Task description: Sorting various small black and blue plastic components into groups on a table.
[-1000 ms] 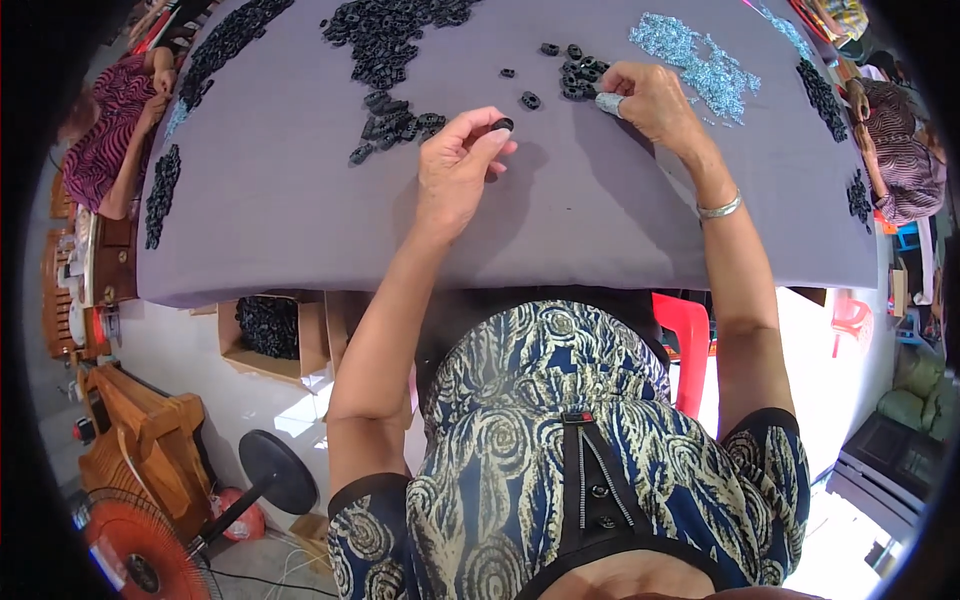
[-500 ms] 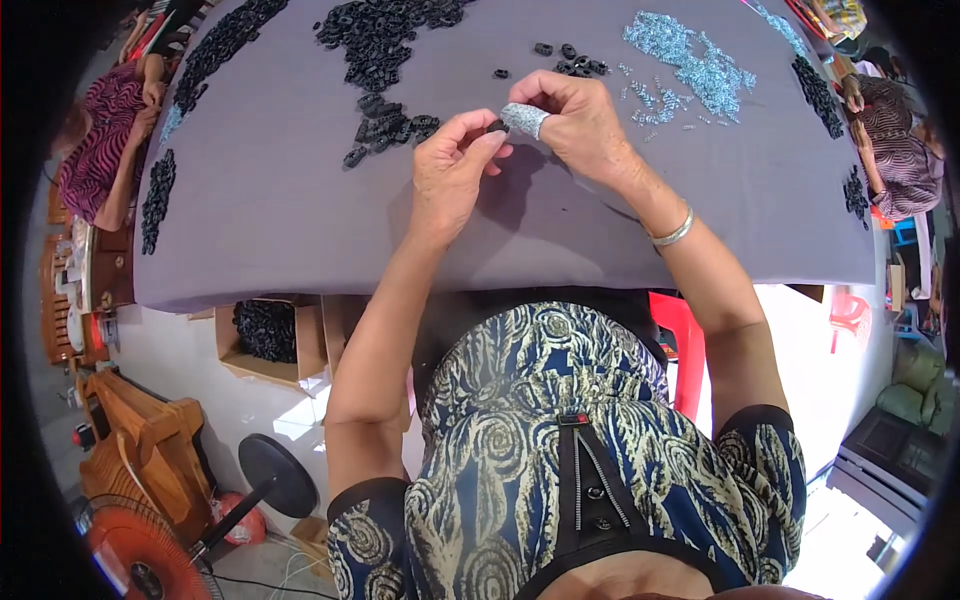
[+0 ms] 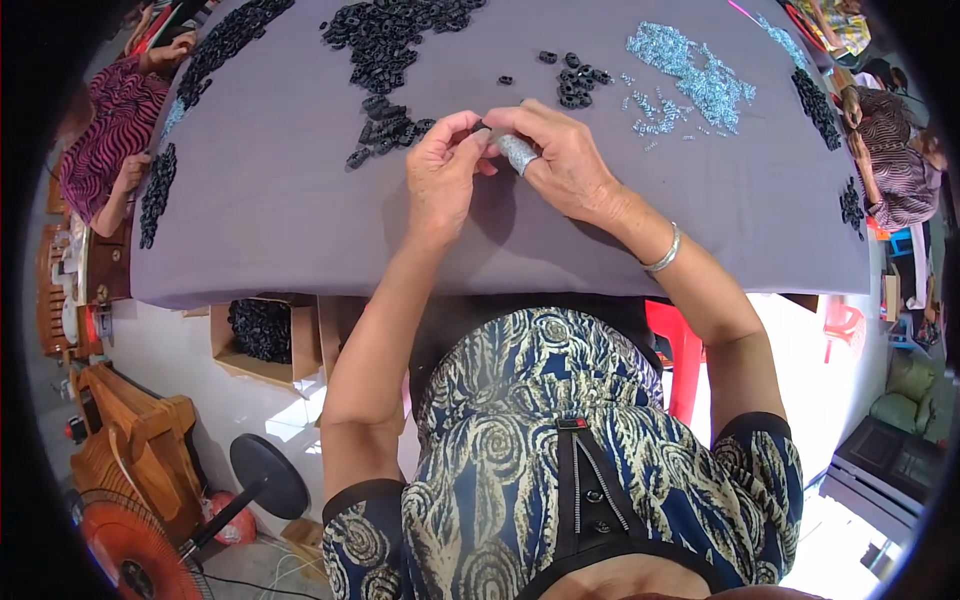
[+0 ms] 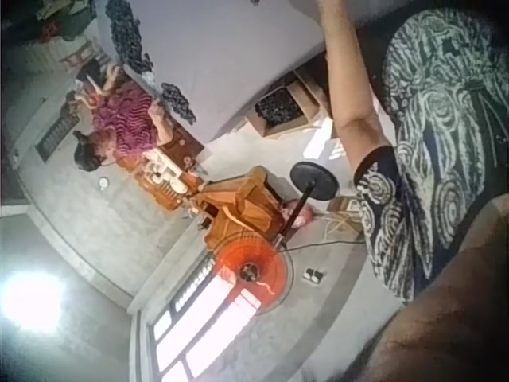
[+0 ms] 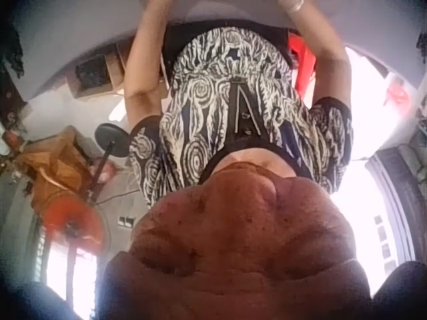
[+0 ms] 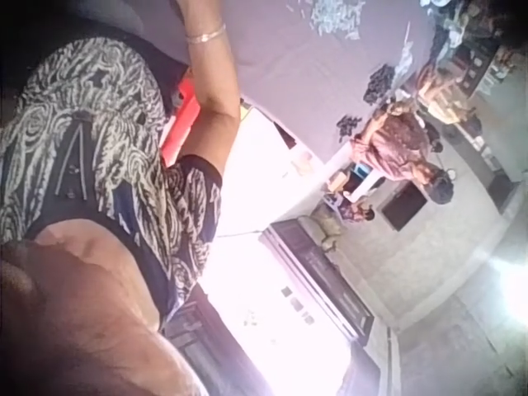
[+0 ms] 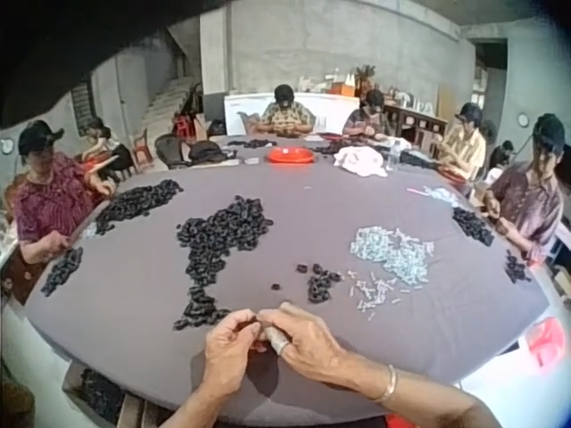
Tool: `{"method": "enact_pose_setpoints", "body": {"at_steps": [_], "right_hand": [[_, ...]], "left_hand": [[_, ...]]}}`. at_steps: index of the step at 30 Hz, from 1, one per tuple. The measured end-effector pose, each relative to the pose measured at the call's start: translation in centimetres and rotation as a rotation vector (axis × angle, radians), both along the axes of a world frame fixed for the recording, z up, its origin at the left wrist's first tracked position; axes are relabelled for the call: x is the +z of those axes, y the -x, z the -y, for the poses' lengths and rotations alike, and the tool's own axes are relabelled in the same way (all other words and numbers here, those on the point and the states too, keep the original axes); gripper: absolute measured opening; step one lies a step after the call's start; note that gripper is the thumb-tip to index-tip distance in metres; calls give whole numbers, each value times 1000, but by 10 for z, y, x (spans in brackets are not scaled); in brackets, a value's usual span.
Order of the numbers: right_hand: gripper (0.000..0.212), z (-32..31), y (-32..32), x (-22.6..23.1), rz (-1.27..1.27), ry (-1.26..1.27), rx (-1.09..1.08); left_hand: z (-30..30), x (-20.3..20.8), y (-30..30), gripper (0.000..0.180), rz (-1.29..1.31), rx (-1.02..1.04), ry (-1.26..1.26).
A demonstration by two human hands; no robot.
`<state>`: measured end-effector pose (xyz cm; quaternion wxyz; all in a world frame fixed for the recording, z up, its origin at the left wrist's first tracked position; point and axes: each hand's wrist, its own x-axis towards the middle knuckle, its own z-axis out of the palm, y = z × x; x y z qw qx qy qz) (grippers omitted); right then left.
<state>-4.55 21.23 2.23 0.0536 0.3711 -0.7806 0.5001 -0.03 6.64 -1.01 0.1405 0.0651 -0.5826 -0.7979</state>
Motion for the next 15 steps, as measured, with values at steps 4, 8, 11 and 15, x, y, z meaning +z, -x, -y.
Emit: {"method": "enact_pose_setpoints", "body": {"at_steps": [4,8,11,15], "right_hand": [[22,-8,29,8,229,45,134],[23,-10,73,13,-6,-197,-186],[27,-1,92,-3,-176,-219,-130],[20,14,92,-11,-320,-458,-169]], "left_hand": [[6,3,-1,19,13,-9,-7],[3,8,-2,19,45,-17,-2],[2,9,-2,19,72,-9,21],[3,7,-3,19,79,-7,5]]}}
